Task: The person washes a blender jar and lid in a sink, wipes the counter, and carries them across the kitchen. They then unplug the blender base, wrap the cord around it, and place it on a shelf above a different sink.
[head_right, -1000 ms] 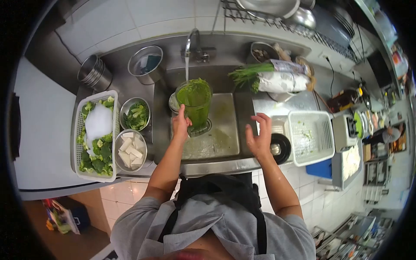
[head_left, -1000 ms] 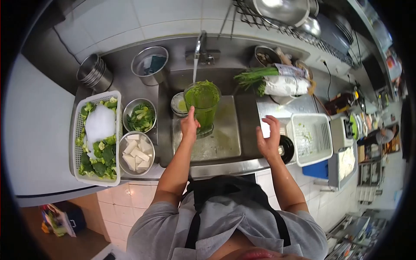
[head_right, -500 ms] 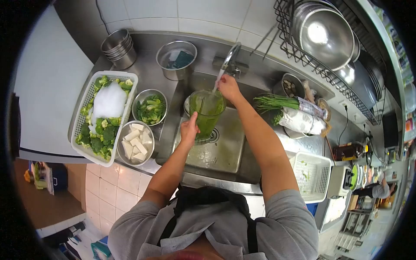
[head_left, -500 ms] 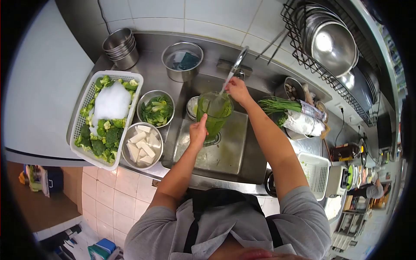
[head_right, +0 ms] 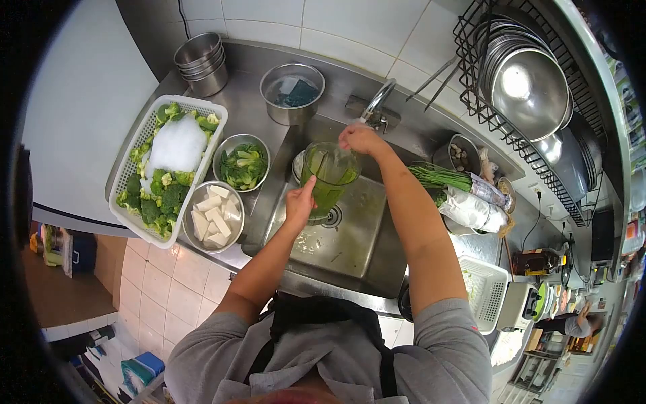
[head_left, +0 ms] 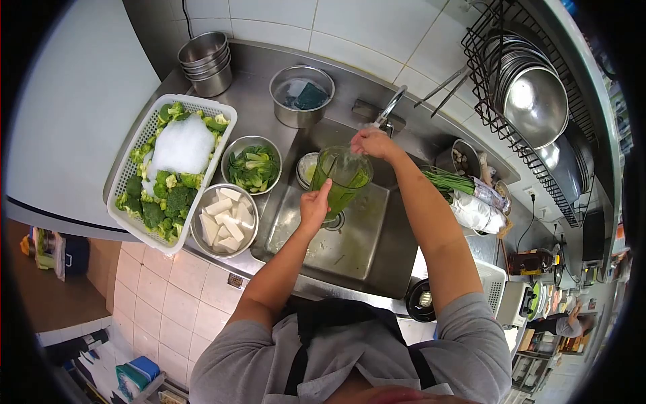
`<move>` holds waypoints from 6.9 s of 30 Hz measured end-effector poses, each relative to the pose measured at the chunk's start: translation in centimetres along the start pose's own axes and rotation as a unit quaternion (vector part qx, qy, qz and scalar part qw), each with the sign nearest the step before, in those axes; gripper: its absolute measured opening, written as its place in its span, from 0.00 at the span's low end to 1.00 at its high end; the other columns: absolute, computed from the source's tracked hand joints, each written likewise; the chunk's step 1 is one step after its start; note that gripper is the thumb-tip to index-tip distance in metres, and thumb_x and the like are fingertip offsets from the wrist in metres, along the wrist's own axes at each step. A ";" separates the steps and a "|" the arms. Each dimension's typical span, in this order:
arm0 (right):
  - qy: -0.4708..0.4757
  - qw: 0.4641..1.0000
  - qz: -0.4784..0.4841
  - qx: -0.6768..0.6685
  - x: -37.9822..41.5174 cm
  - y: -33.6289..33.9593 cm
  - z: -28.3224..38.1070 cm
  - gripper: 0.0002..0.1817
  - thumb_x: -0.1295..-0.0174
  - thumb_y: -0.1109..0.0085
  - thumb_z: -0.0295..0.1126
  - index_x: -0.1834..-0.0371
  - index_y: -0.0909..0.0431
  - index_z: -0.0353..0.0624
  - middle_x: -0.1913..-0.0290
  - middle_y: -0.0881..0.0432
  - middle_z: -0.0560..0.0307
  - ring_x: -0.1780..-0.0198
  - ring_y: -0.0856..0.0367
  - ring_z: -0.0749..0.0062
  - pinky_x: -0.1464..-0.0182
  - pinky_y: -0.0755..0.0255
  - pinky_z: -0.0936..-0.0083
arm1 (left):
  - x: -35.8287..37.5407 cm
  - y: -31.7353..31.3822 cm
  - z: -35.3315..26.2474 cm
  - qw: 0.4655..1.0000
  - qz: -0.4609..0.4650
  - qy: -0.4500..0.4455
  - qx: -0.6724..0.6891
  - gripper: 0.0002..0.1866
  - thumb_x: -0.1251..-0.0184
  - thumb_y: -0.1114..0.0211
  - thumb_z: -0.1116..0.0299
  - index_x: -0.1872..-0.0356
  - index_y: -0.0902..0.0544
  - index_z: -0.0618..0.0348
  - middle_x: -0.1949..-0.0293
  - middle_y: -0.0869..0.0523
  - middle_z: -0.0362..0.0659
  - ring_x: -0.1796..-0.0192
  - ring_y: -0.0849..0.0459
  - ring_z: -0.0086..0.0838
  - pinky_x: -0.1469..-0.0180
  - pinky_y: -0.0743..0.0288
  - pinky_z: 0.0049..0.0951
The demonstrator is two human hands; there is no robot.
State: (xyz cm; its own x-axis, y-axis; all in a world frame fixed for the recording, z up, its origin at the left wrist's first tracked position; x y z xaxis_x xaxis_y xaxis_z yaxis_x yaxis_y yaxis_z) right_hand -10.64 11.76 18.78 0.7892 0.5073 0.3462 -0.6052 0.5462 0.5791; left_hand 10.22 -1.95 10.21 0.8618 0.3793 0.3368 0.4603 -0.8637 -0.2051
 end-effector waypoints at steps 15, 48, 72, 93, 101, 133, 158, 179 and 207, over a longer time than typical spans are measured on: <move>-0.077 0.995 0.047 0.030 2.1 1.6 0.7 0.15 0.36 0.52 0.32 0.55 0.21 0.32 0.63 0.14 0.50 0.65 0.14 0.66 0.66 0.18 0.71 | -1.1 -1.3 0.6 0.993 0.080 -0.018 0.086 0.26 0.30 0.39 0.52 0.83 0.22 0.62 0.79 0.19 0.43 0.71 0.19 0.27 0.61 0.28 0.27; -0.007 0.999 -0.018 -0.031 1.3 2.6 -0.7 0.13 0.37 0.51 0.27 0.56 0.19 0.35 0.58 0.15 0.49 0.57 0.15 0.65 0.52 0.20 0.72 | -7.7 -6.0 -1.2 0.987 0.136 0.034 0.083 0.29 0.35 0.35 0.48 0.90 0.32 0.55 0.89 0.33 0.39 0.86 0.30 0.28 0.77 0.29 0.32; 0.016 0.988 0.146 0.052 0.7 2.8 0.5 0.10 0.39 0.47 0.29 0.64 0.17 0.37 0.63 0.13 0.52 0.60 0.13 0.68 0.55 0.20 0.75 | -9.7 -3.8 -1.4 0.994 0.087 0.003 0.072 0.27 0.36 0.33 0.51 0.90 0.28 0.56 0.87 0.28 0.40 0.84 0.28 0.26 0.76 0.28 0.30; 0.109 0.917 0.039 0.383 -0.4 1.9 -0.3 0.16 0.42 0.52 0.37 0.58 0.19 0.39 0.57 0.17 0.36 0.54 0.18 0.39 0.50 0.24 0.55 | -9.6 -2.4 -2.1 0.996 0.057 0.012 0.073 0.28 0.36 0.33 0.52 0.90 0.29 0.57 0.87 0.31 0.39 0.83 0.29 0.27 0.74 0.26 0.31; 0.127 0.886 0.014 0.446 -2.4 1.5 -2.6 0.17 0.41 0.53 0.32 0.53 0.21 0.39 0.53 0.17 0.41 0.52 0.17 0.45 0.50 0.23 0.59 | -8.4 -1.6 -2.2 0.996 0.067 0.010 0.066 0.28 0.36 0.32 0.52 0.90 0.28 0.58 0.88 0.30 0.40 0.85 0.29 0.26 0.77 0.28 0.30; 0.055 0.993 -0.102 0.016 -0.4 -0.7 -3.8 0.14 0.41 0.46 0.34 0.58 0.18 0.37 0.66 0.16 0.51 0.61 0.17 0.65 0.58 0.25 0.72 | -5.9 -5.1 0.9 0.927 0.345 0.123 -0.086 0.12 0.27 0.41 0.64 0.64 0.21 0.64 0.74 0.18 0.43 0.73 0.19 0.25 0.71 0.28 0.24; 0.048 0.989 -0.082 0.115 -0.4 -0.2 -2.4 0.17 0.41 0.47 0.38 0.69 0.17 0.34 0.71 0.16 0.38 0.67 0.14 0.53 0.55 0.22 0.60 | -7.1 -8.7 7.5 0.834 0.315 0.261 -0.370 0.24 0.24 0.49 0.54 0.67 0.24 0.70 0.75 0.15 0.55 0.84 0.22 0.30 0.83 0.32 0.30; 0.055 0.958 0.238 0.151 0.7 -0.9 1.4 0.12 0.40 0.47 0.31 0.58 0.16 0.39 0.64 0.13 0.55 0.56 0.17 0.71 0.54 0.24 0.73 | -7.5 -3.8 -2.0 0.990 0.123 0.062 -0.008 0.32 0.33 0.42 0.40 0.85 0.26 0.59 0.86 0.25 0.44 0.83 0.26 0.28 0.79 0.32 0.27; -0.039 0.958 0.284 -0.027 2.7 0.8 0.2 0.14 0.37 0.46 0.33 0.52 0.19 0.39 0.57 0.15 0.61 0.53 0.18 0.77 0.51 0.25 0.77 | -5.9 -4.0 -3.8 0.988 0.143 0.002 -0.051 0.32 0.32 0.38 0.45 0.92 0.34 0.52 0.90 0.31 0.39 0.87 0.34 0.22 0.83 0.45 0.25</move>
State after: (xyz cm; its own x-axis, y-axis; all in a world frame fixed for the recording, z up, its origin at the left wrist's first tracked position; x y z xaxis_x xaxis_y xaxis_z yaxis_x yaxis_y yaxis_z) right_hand -8.95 13.45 20.32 0.3356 0.6820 0.6498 -0.9419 0.2320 0.2430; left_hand 2.52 -2.03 12.56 0.9528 0.1132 0.2818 0.1737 -0.9643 -0.1998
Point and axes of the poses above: each hand's wrist, its own x-axis away from the middle knuckle, its own y-axis out of the back of the hand, z = x × y, the point moved 3 cm from there along -x, towards the middle knuckle
